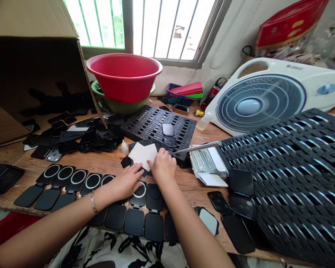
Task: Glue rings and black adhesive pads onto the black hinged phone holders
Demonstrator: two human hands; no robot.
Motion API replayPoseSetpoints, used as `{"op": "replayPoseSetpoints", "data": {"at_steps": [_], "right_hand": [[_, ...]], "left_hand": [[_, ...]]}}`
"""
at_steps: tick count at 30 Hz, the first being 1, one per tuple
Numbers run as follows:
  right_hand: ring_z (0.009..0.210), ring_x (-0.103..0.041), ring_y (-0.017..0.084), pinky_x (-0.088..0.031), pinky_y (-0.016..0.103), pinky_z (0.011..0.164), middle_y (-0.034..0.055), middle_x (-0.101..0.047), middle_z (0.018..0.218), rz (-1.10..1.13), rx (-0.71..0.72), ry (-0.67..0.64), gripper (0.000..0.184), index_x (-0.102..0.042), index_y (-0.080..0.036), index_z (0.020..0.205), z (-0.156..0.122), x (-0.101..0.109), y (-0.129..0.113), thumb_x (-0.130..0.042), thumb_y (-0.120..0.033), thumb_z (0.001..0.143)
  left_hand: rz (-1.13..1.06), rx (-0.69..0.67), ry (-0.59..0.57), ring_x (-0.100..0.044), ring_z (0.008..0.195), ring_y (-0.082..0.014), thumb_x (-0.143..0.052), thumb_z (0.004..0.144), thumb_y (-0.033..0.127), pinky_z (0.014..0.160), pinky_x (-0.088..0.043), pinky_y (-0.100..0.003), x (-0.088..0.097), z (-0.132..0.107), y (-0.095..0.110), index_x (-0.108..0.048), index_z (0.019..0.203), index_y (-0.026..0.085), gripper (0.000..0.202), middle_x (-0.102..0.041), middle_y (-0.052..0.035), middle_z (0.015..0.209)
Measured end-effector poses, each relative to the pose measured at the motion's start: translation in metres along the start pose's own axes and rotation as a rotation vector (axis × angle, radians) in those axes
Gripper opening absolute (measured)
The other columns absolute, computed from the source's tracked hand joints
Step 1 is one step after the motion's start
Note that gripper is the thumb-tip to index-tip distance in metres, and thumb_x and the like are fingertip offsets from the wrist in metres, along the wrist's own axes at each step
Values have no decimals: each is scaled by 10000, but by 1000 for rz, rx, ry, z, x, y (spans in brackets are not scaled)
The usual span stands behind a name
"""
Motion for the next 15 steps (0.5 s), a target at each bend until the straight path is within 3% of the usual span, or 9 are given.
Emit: {"op": "replayPoseSetpoints", "data": {"at_steps": [3,5,6,8,10,12,14,15], "right_hand": [[794,-676,258,-403,332,697,110,-717,887,172,-66,-1,327,-547,-132,1120,4,-3,-1,-675,-280,858],[730,-663,222,-404,318,680,52,-706,791,308,7,92,121,-598,-177,966,-4,4,-1,-644,-239,873],[731,-657,211,-410,321,696,42,-697,775,354,97,185,41,-606,-187,885,-13,11,-2,-628,-222,883],[776,-650,203,-420,350,775,50,-695,805,382,349,436,86,-613,-187,817,-39,26,-3,-599,-174,900],[813,-649,196,-416,382,845,66,-711,864,361,597,617,77,-637,-183,880,-74,38,-6,-595,-123,900],[903,-657,214,-411,407,895,83,-730,944,360,733,605,107,-646,-185,933,-108,44,-7,-619,-96,880],[1020,-643,254,-400,449,970,112,-728,1068,416,747,476,124,-648,-189,982,-133,44,-7,-682,-244,875],[1082,-625,278,-385,476,1011,128,-715,1135,450,739,401,238,-645,-189,1028,-142,43,-6,-700,-354,865]], "left_hand": [[-141,12,44,-331,1440,-363,-607,818,158,1161,-273,-538,2,4,-1,-617,1205,109,390,-402,-221,1524],[-259,19,87,-384,1412,-353,-608,852,245,1155,-307,-497,9,4,1,-650,1161,120,336,-476,-200,1477],[-305,23,115,-442,1375,-340,-562,898,316,1129,-354,-474,15,2,3,-651,1168,125,342,-531,-189,1430],[-514,48,169,-574,1248,-310,-420,975,445,1024,-468,-435,29,-7,10,-628,1219,127,452,-629,-172,1311],[-917,118,177,-676,1058,-280,-396,976,522,884,-543,-400,43,-23,17,-629,1217,123,522,-701,-158,1166],[-1317,210,110,-702,877,-239,-591,893,494,797,-551,-355,51,-44,24,-679,1115,113,450,-738,-137,1016],[-1480,265,16,-684,806,-198,-744,792,349,778,-528,-312,54,-65,30,-703,1046,112,350,-743,-110,943],[-1507,282,-29,-676,804,-186,-775,754,282,770,-513,-292,53,-74,32,-705,1044,117,340,-741,-100,938]]}}
Point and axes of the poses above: each hand's wrist, its own z-axis towards the middle knuckle, its own x-axis out of the back of the hand, y = z × x, the point moved 1 cm from there along z, towards the middle knuckle
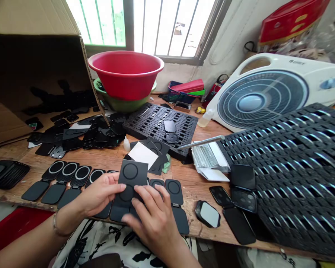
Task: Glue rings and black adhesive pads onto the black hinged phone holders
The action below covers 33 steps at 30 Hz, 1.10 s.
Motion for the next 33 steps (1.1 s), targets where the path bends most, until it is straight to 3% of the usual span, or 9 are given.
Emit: {"op": "replayPoseSetpoints", "data": {"at_steps": [2,6,8,11,16,23,27,29,33], "right_hand": [[1186,-581,312,-339,522,1076,148,-676,1245,72,-62,-71,436,-614,-186,1167,-9,1,-5,-693,-472,847],[1196,-595,289,-303,533,1097,106,-685,1248,119,-183,-75,441,-536,-234,1312,-11,2,-8,-650,-264,886],[1079,-653,255,-316,515,1079,76,-727,1130,181,-207,-84,394,-547,-244,1278,-7,4,-11,-632,-213,894],[884,-680,202,-335,490,1040,26,-729,926,268,-237,-67,241,-589,-235,1115,0,10,-17,-620,-149,892],[692,-614,145,-412,419,905,-16,-648,748,356,-292,-74,155,-559,-222,875,2,17,-20,-546,-69,897],[693,-593,180,-480,359,706,21,-633,730,472,-372,34,151,-598,-223,882,-10,10,-26,-551,-80,883],[682,-638,173,-527,289,639,30,-653,707,700,-619,-3,211,-630,-221,791,-9,16,-14,-504,-220,961],[837,-690,194,-567,288,730,65,-715,864,738,-657,-57,226,-702,-230,921,-3,21,-4,-489,-282,979],[1133,-644,224,-541,353,952,82,-669,1237,663,-446,-280,314,-684,-315,1231,13,25,7,-593,-274,933]], "left_hand": [[-33,86,-42,-662,821,-173,-794,710,216,745,-483,-261,-2,-13,-7,-696,1069,136,380,-732,-84,946],[25,136,-91,-610,803,-152,-754,752,263,791,-451,-273,-7,-26,-17,-677,1015,147,297,-683,-41,866],[191,87,-92,-558,767,-145,-688,817,309,783,-434,-276,-9,-29,-18,-648,880,143,183,-623,-13,780],[588,3,-108,-410,654,-108,-604,873,299,624,-338,-232,-13,-35,-15,-470,652,166,291,-456,37,649],[883,-91,-188,-262,597,-90,-479,922,216,544,-224,-241,-19,-43,-18,-274,622,188,364,-283,59,608],[558,74,-82,-267,601,-89,-618,845,348,525,-226,-220,-17,-38,-33,-390,608,176,371,-294,61,608],[204,205,-157,-418,595,-95,-700,717,359,572,-342,-210,-9,-31,-33,-588,681,127,260,-501,19,626],[0,294,-144,-512,574,-118,-728,622,346,570,-408,-227,-3,-28,-34,-645,710,109,266,-592,-21,641],[-105,352,-105,-561,525,-121,-780,579,379,534,-446,-225,0,-24,-39,-670,689,88,330,-638,-55,639]]}}
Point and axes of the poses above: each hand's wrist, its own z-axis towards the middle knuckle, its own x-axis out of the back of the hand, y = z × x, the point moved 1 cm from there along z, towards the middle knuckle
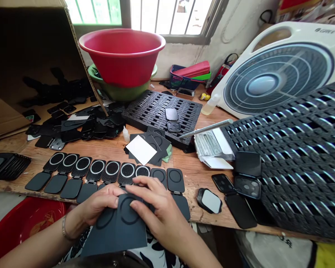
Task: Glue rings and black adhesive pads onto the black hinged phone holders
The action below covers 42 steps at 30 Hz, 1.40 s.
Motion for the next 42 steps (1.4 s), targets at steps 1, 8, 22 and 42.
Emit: {"op": "replayPoseSetpoints", "data": {"at_steps": [1,8,22,42], "right_hand": [[1124,-650,215,-544,347,951,76,-670,1235,-14,20,-48,317,-686,-325,1230,3,0,-1,-597,-260,932],[1000,-699,225,-589,341,787,55,-709,1134,174,61,131,189,-746,-335,932,-7,23,-3,-609,-206,914],[760,-622,165,-496,304,721,15,-700,843,326,-428,-183,249,-692,-178,908,65,0,94,-688,-343,722],[823,-632,184,-506,301,772,19,-719,905,132,-354,-289,179,-706,-202,952,72,-6,114,-635,-245,793]], "left_hand": [[5,-1,-5,-546,508,-109,-797,587,415,523,-437,-215,-1,1,-1,-660,676,92,361,-626,-45,622],[220,-25,63,-376,449,-56,-740,685,603,436,-287,-184,1,-6,3,-562,681,134,502,-476,35,556],[1875,-546,101,-476,1339,-396,-515,905,177,1124,-376,-518,-25,2,-29,-717,909,54,237,-526,-295,1388],[1930,-486,57,-473,1341,-371,-509,904,183,1118,-400,-467,-23,5,-21,-705,936,36,247,-524,-299,1383]]}}
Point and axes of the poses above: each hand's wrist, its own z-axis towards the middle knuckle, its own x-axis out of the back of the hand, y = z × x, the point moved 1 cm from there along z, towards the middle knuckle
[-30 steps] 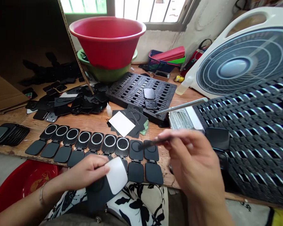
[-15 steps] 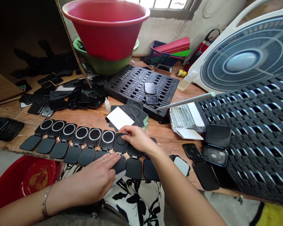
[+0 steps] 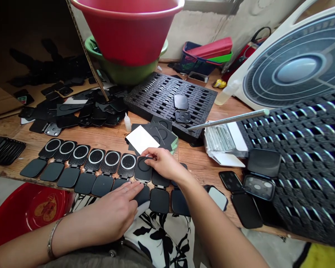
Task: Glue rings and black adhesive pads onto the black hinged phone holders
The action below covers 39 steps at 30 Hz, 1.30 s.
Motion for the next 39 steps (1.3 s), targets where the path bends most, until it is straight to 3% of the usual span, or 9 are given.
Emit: {"op": "replayPoseSetpoints", "data": {"at_steps": [39], "right_hand": [[740,-630,168,-504,260,697,9,-715,797,-118,-49,38,140,-723,-211,911,-5,1,-7,-652,-221,790]], "left_hand": [[17,10,-12,-503,1321,-365,-497,924,217,1112,-406,-454,6,3,2,-718,975,38,289,-531,-298,1377]]}}
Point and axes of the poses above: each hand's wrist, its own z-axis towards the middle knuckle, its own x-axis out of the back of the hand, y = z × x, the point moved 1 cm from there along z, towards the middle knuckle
